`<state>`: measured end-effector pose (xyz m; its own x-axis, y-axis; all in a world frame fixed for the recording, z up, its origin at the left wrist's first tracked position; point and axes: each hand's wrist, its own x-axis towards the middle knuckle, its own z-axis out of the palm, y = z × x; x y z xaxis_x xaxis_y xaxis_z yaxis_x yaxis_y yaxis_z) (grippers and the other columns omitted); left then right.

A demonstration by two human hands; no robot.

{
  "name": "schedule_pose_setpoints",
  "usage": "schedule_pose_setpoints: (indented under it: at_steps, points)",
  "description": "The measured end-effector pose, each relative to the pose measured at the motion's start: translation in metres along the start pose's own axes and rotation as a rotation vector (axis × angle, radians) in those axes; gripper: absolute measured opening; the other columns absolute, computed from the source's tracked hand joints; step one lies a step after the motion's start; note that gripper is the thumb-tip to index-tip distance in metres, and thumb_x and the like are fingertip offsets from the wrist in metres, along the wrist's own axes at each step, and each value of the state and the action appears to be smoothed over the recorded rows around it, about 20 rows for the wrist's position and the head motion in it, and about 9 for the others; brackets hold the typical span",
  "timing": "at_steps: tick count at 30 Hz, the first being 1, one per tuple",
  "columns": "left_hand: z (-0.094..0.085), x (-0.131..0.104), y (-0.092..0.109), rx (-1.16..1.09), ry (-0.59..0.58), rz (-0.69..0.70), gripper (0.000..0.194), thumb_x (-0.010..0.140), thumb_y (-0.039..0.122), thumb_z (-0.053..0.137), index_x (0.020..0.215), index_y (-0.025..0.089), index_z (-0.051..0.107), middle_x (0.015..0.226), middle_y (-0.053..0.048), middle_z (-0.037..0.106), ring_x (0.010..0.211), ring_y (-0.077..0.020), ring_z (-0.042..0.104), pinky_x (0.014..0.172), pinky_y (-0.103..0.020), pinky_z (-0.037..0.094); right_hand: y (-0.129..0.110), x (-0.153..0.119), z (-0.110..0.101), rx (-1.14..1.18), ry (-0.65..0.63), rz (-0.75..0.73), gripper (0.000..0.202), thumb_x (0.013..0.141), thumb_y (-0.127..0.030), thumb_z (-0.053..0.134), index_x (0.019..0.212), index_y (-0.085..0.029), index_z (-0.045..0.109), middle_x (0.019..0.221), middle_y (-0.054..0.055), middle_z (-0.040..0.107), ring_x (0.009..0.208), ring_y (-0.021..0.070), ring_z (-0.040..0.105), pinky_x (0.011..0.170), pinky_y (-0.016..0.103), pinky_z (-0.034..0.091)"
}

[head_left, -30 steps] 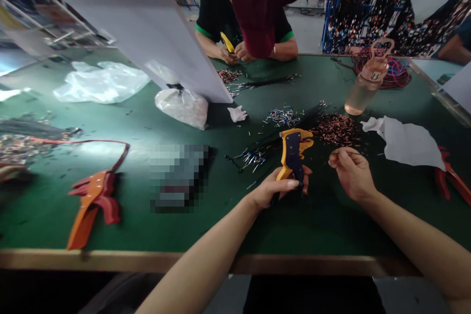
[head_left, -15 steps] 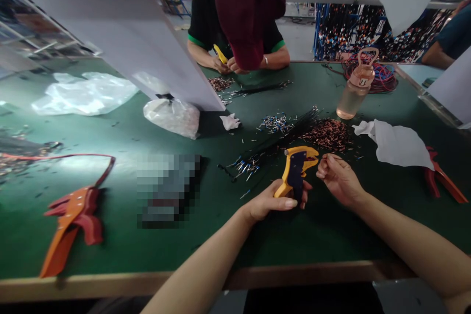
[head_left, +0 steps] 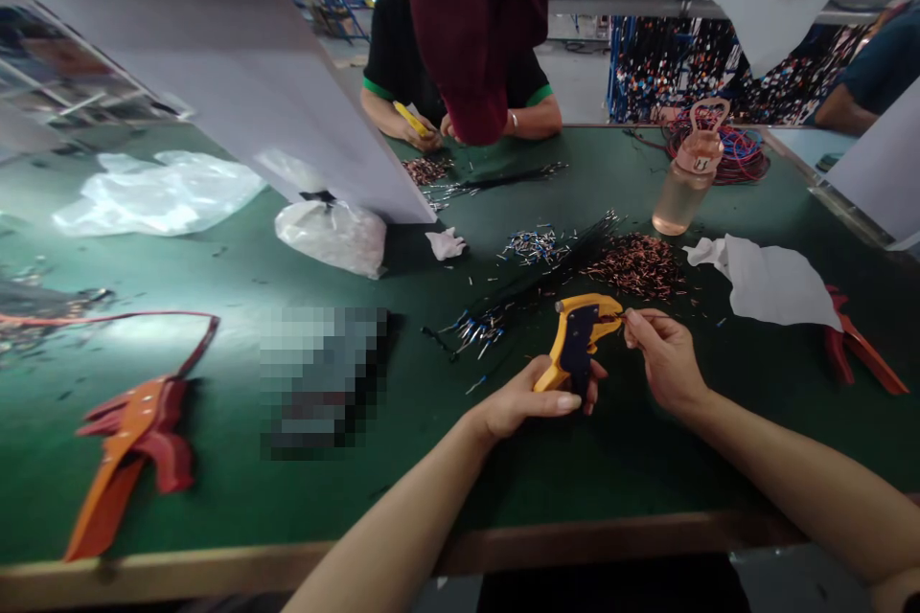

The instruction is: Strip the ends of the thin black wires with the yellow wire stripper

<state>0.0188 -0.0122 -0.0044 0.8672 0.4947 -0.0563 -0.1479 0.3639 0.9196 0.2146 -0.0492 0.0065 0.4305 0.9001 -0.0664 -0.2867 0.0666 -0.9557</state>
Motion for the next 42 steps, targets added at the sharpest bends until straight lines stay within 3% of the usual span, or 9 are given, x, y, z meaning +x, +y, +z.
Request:
schedule_pose_setpoints:
  at_steps: [9, 18, 23, 25, 28, 32, 37, 39, 42]
  points:
    - [0.002, 0.0, 0.004, 0.059, 0.075, -0.048, 0.049, 0.071, 0.049, 0.079, 0.103, 0.012, 0.07, 0.082, -0.006, 0.067, 0.076, -0.0185, 0.061, 0.075, -0.032, 0.046, 0.002, -0.001, 0.0, -0.013, -0.01, -0.013, 0.033, 0.066, -0.049, 0.084, 0.063, -0.02, 0.068, 0.054, -0.004, 0.056, 0.055, 0.0113, 0.048, 0.06, 0.029, 0.04]
    - [0.011, 0.003, 0.006, 0.061, 0.153, -0.046, 0.04, 0.067, 0.048, 0.081, 0.079, 0.012, 0.067, 0.062, -0.002, 0.063, 0.055, -0.0141, 0.057, 0.057, -0.027, 0.044, -0.008, -0.001, 0.002, 0.008, -0.02, -0.031, 0.034, 0.065, -0.05, 0.085, 0.06, -0.022, 0.067, 0.053, -0.003, 0.054, 0.056, 0.0122, 0.047, 0.063, 0.031, 0.04]
    - [0.021, 0.006, -0.004, 0.068, 0.27, 0.0, 0.039, 0.071, 0.048, 0.078, 0.063, 0.014, 0.06, 0.048, 0.001, 0.053, 0.043, -0.0103, 0.047, 0.048, -0.026, 0.037, -0.01, 0.001, 0.003, 0.051, -0.003, -0.004, 0.035, 0.058, -0.05, 0.089, 0.06, -0.022, 0.068, 0.053, -0.005, 0.053, 0.056, 0.0109, 0.046, 0.062, 0.029, 0.039]
    - [0.021, 0.009, -0.01, 0.047, 0.248, 0.023, 0.04, 0.072, 0.048, 0.077, 0.06, 0.015, 0.058, 0.045, 0.001, 0.051, 0.041, -0.0103, 0.046, 0.046, -0.026, 0.036, -0.009, 0.003, 0.004, 0.051, 0.004, 0.001, 0.036, 0.058, -0.05, 0.089, 0.061, -0.022, 0.068, 0.053, -0.005, 0.053, 0.056, 0.0108, 0.046, 0.061, 0.029, 0.039]
    - [0.019, 0.012, -0.012, -0.106, 0.202, 0.088, 0.036, 0.066, 0.045, 0.08, 0.07, 0.013, 0.063, 0.054, -0.001, 0.057, 0.049, -0.013, 0.052, 0.052, -0.028, 0.042, -0.009, 0.005, 0.002, 0.032, 0.052, -0.028, 0.036, 0.059, -0.05, 0.088, 0.062, -0.021, 0.067, 0.054, -0.005, 0.054, 0.056, 0.011, 0.046, 0.061, 0.029, 0.039]
    - [0.014, 0.009, -0.001, -0.323, 0.278, 0.242, 0.032, 0.066, 0.037, 0.079, 0.086, 0.014, 0.068, 0.076, -0.004, 0.067, 0.062, -0.0149, 0.058, 0.063, -0.03, 0.047, -0.012, 0.008, -0.001, -0.068, 0.097, -0.075, 0.035, 0.062, -0.049, 0.085, 0.057, -0.021, 0.064, 0.055, -0.003, 0.056, 0.057, 0.0121, 0.048, 0.061, 0.03, 0.04]
    - [0.012, 0.006, 0.005, -0.287, 0.298, 0.269, 0.038, 0.069, 0.033, 0.077, 0.103, 0.017, 0.073, 0.119, -0.013, 0.07, 0.076, -0.018, 0.063, 0.074, -0.034, 0.049, -0.014, 0.0, 0.003, -0.139, 0.103, -0.064, 0.039, 0.06, -0.052, 0.086, 0.054, -0.021, 0.064, 0.055, -0.001, 0.057, 0.057, 0.0131, 0.05, 0.061, 0.031, 0.041]
    - [0.013, 0.007, 0.003, -0.255, 0.272, 0.255, 0.043, 0.068, 0.033, 0.078, 0.107, 0.016, 0.073, 0.118, -0.014, 0.071, 0.077, -0.0194, 0.064, 0.075, -0.035, 0.048, -0.011, -0.006, 0.008, -0.114, 0.088, -0.005, 0.039, 0.058, -0.053, 0.087, 0.058, -0.021, 0.066, 0.054, -0.002, 0.057, 0.055, 0.0124, 0.048, 0.058, 0.03, 0.04]
    - [0.014, 0.006, 0.0, -0.228, 0.236, 0.226, 0.053, 0.068, 0.034, 0.078, 0.116, 0.013, 0.071, 0.094, -0.011, 0.074, 0.079, -0.0213, 0.064, 0.079, -0.035, 0.046, -0.004, -0.017, 0.015, -0.069, 0.053, 0.088, 0.039, 0.058, -0.054, 0.088, 0.065, -0.02, 0.07, 0.054, -0.002, 0.057, 0.052, 0.0122, 0.048, 0.053, 0.029, 0.039]
